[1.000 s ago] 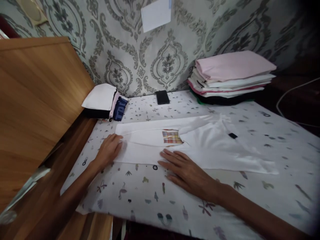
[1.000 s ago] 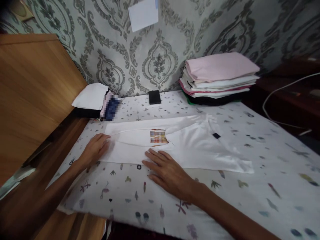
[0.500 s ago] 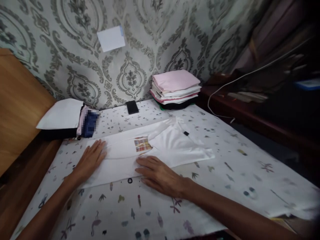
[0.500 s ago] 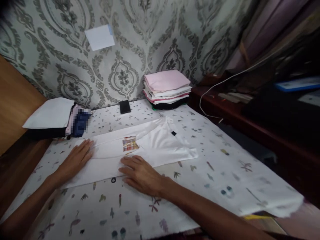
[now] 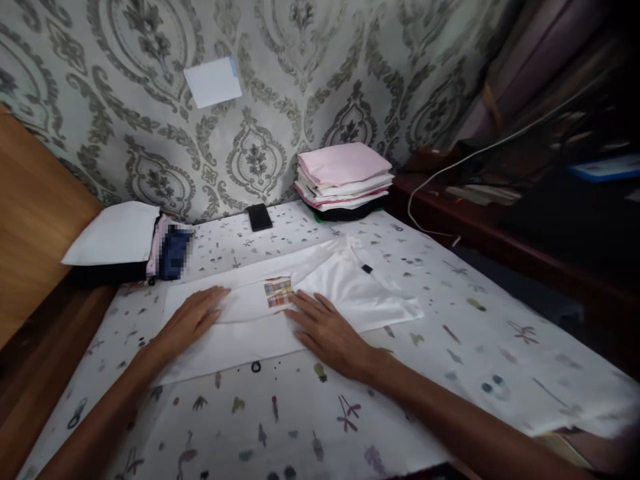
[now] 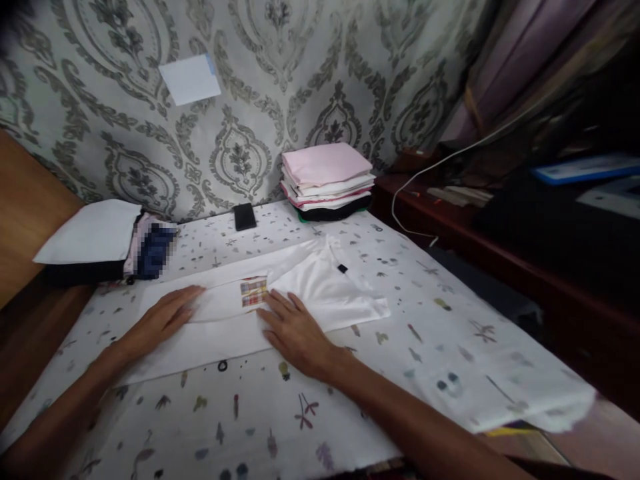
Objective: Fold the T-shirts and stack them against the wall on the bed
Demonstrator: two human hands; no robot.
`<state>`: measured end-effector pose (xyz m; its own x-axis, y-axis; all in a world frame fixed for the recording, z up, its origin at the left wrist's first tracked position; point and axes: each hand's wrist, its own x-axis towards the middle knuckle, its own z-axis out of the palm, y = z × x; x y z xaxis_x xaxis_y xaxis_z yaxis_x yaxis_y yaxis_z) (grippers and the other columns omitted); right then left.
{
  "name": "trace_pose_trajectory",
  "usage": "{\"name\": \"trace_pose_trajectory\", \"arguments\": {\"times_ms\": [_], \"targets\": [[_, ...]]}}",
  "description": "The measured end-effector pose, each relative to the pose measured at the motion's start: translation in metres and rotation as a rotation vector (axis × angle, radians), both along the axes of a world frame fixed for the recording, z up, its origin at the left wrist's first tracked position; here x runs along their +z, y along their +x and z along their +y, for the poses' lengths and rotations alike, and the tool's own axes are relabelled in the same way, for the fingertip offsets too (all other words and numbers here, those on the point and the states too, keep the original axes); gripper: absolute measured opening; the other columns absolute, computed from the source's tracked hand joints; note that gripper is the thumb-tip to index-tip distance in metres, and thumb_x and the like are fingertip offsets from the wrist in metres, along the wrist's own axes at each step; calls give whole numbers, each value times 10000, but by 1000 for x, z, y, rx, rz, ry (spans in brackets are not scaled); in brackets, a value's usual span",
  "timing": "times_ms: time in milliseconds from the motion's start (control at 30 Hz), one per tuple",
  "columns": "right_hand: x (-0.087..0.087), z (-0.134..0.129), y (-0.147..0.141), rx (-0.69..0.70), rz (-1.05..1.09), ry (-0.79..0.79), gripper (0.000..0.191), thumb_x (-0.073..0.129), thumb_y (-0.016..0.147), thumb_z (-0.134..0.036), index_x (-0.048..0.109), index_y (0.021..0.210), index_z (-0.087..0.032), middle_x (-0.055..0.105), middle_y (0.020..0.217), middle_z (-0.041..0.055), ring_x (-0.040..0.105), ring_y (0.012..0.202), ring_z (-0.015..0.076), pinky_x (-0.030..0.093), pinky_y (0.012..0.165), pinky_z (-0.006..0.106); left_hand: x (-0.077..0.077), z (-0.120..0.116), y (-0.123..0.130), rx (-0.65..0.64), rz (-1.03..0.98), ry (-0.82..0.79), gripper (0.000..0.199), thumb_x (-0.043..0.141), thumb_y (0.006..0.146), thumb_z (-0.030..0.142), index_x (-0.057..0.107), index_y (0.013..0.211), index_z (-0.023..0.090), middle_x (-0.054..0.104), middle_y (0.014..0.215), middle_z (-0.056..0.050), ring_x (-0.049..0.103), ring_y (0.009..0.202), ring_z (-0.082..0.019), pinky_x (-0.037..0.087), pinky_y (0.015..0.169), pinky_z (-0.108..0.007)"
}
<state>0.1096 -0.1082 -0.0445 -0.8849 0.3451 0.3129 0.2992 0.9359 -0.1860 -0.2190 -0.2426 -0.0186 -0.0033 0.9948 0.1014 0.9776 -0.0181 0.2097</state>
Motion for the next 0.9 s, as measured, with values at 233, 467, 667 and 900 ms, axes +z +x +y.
{"name": "trace_pose_trajectory", "arguments": {"times_ms": [233,467,667,900], "targets": [[9,28,-2,-92,31,-6,497,327,1049,-357,419,1497,-164,404,1581,148,284,1504,246,274,1210,523,-12,-34,-33,292,-10,-15,633,311,995,516,328,1545,202,400,1593,-112,353,1480,-264,225,1233,-509],[-11,64,3,-202,-123,-6,590,298,1028,-483,409,1506,-156,426,1562,172,327,1482,299,296,1175,573,-19,-40,-48,290,-98,30,594,295,986,501,443,1467,185,420,1581,-111,350,1480,-237,260,1224,-461],[4,39,-18,-187,28,12,477,375,1018,-402,535,1385,-143,468,1508,213,405,1422,339,339,1139,584,-7,-33,-65,544,-149,168,470,394,922,370,562,1294,137,630,1278,-143,581,1198,-235,438,1075,-385],[44,-87,-127,447,-146,-64,162,559,962,-279,659,948,-152,654,1014,121,611,963,243,543,777,355,2,-2,-92,788,-157,18,308,518,840,297,659,1071,149,696,1021,-115,633,990,-265,464,892,-361]]}}
